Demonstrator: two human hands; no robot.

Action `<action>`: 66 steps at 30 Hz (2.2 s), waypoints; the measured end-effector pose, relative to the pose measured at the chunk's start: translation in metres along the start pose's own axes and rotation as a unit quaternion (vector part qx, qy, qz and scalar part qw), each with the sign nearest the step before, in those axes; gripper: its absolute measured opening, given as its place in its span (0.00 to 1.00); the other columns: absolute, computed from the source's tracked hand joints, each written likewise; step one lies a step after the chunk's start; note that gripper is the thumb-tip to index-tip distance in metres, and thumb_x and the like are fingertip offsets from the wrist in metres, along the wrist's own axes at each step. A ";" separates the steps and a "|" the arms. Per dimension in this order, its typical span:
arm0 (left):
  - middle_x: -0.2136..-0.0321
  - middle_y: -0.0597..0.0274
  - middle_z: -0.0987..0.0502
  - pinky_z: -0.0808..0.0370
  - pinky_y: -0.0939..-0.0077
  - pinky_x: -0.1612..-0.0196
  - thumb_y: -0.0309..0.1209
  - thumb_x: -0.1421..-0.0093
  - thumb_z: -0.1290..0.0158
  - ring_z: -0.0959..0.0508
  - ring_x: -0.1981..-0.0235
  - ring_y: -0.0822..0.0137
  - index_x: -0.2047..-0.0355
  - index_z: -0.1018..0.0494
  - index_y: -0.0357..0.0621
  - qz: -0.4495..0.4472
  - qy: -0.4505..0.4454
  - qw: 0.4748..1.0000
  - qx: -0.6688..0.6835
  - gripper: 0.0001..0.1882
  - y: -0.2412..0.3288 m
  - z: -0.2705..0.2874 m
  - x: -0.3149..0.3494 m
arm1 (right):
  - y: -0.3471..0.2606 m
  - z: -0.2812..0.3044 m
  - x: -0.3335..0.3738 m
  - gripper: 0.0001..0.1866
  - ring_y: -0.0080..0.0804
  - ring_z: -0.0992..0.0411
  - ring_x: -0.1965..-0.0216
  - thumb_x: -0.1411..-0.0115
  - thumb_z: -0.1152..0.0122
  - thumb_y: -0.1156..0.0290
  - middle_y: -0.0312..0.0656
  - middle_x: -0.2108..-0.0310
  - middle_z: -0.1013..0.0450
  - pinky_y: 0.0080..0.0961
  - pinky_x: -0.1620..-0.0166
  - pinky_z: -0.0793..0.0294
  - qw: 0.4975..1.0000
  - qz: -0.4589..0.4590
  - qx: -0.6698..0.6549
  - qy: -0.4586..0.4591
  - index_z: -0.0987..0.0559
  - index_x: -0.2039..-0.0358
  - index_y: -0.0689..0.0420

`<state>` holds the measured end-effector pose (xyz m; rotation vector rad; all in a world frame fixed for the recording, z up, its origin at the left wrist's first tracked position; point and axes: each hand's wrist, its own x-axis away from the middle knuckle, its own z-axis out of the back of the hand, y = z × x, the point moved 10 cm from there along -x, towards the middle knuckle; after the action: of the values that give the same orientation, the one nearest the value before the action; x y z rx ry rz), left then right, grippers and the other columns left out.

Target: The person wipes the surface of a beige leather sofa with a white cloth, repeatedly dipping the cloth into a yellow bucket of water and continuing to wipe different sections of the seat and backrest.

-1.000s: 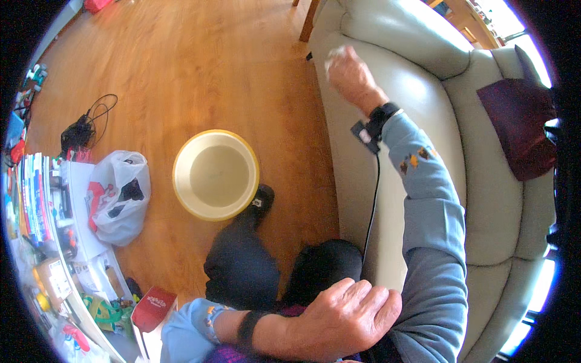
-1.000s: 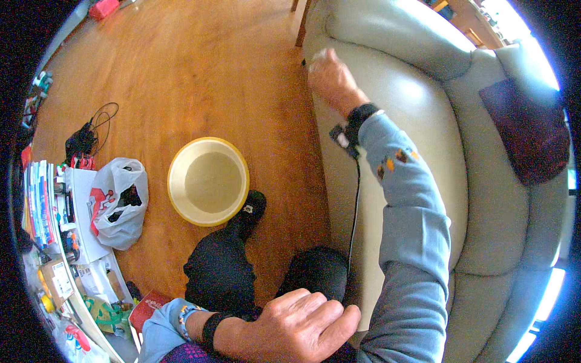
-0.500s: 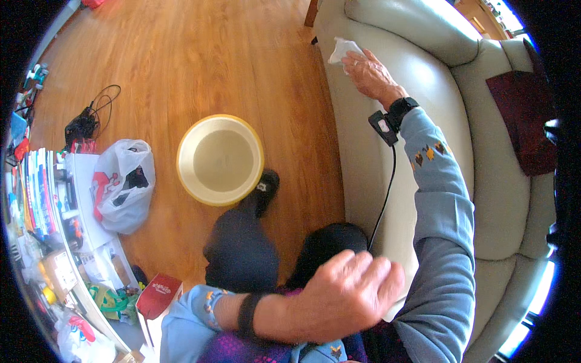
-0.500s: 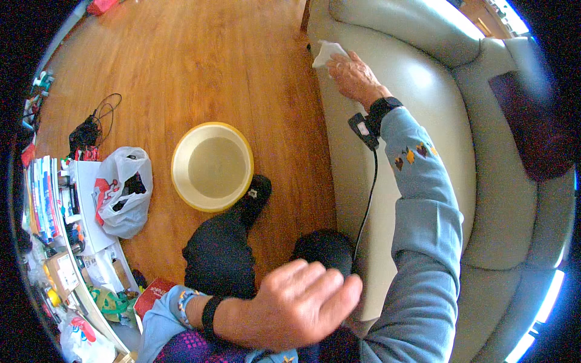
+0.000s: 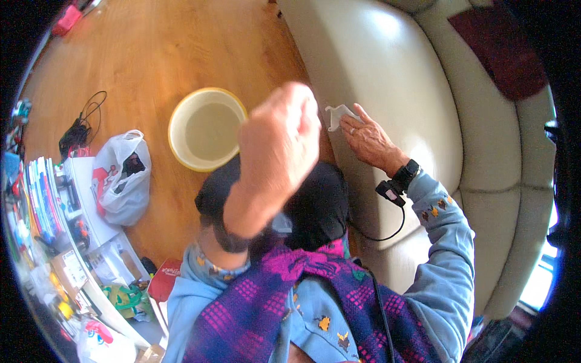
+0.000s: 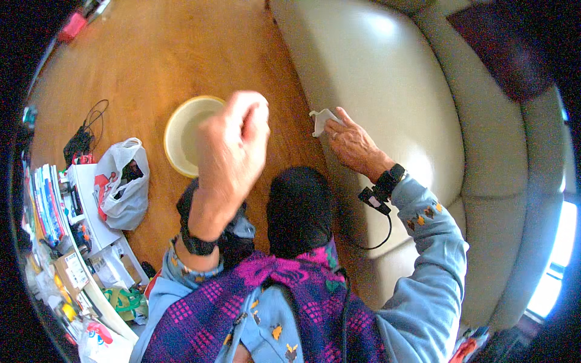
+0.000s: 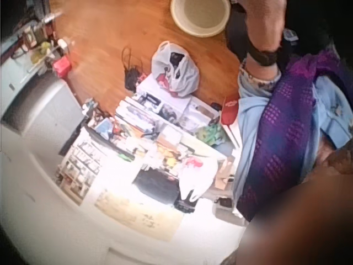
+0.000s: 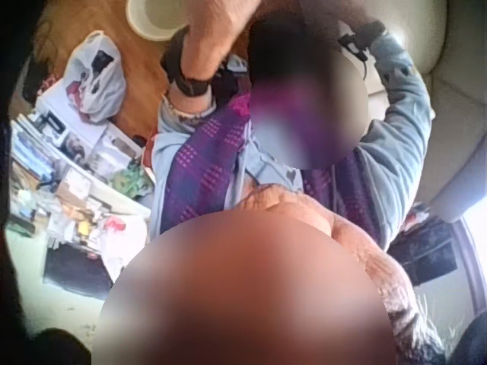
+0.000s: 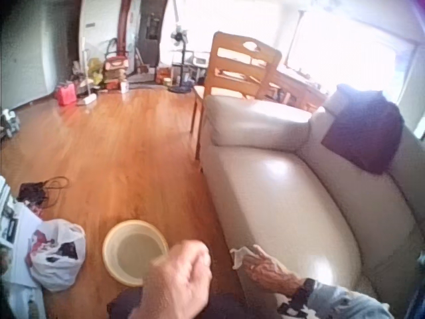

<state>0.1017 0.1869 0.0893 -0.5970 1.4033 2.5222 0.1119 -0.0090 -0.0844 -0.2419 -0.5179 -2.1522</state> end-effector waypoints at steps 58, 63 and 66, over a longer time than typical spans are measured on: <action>0.70 0.44 0.19 0.22 0.49 0.61 0.37 0.36 0.53 0.19 0.65 0.42 0.67 0.24 0.43 -0.024 -0.114 0.973 -0.199 0.12 0.000 -0.083 0.015 | -0.102 -0.042 0.145 0.19 0.27 0.47 0.31 0.37 0.49 0.60 0.29 0.38 0.33 0.54 0.27 0.65 0.994 -0.055 0.070 -0.064 0.23 0.46 0.42; 0.69 0.43 0.19 0.22 0.49 0.61 0.37 0.36 0.53 0.19 0.64 0.42 0.65 0.24 0.43 -0.050 -0.128 0.975 -0.176 0.12 -0.003 -0.101 0.016 | -0.188 -0.055 0.240 0.20 0.35 0.50 0.29 0.43 0.48 0.59 0.32 0.41 0.30 0.58 0.28 0.69 0.995 -0.068 0.007 -0.066 0.19 0.52 0.47; 0.69 0.42 0.20 0.23 0.48 0.60 0.37 0.36 0.52 0.19 0.64 0.41 0.66 0.24 0.43 -0.089 -0.125 0.970 -0.190 0.12 -0.008 -0.114 0.016 | -0.229 -0.068 0.283 0.21 0.36 0.50 0.29 0.44 0.49 0.60 0.36 0.41 0.30 0.58 0.28 0.68 0.990 -0.100 -0.012 -0.097 0.19 0.52 0.50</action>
<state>0.1188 0.0940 0.0227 -0.4196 0.7524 2.6202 -0.2389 -0.1251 -0.1085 -0.4325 -0.6509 -2.3450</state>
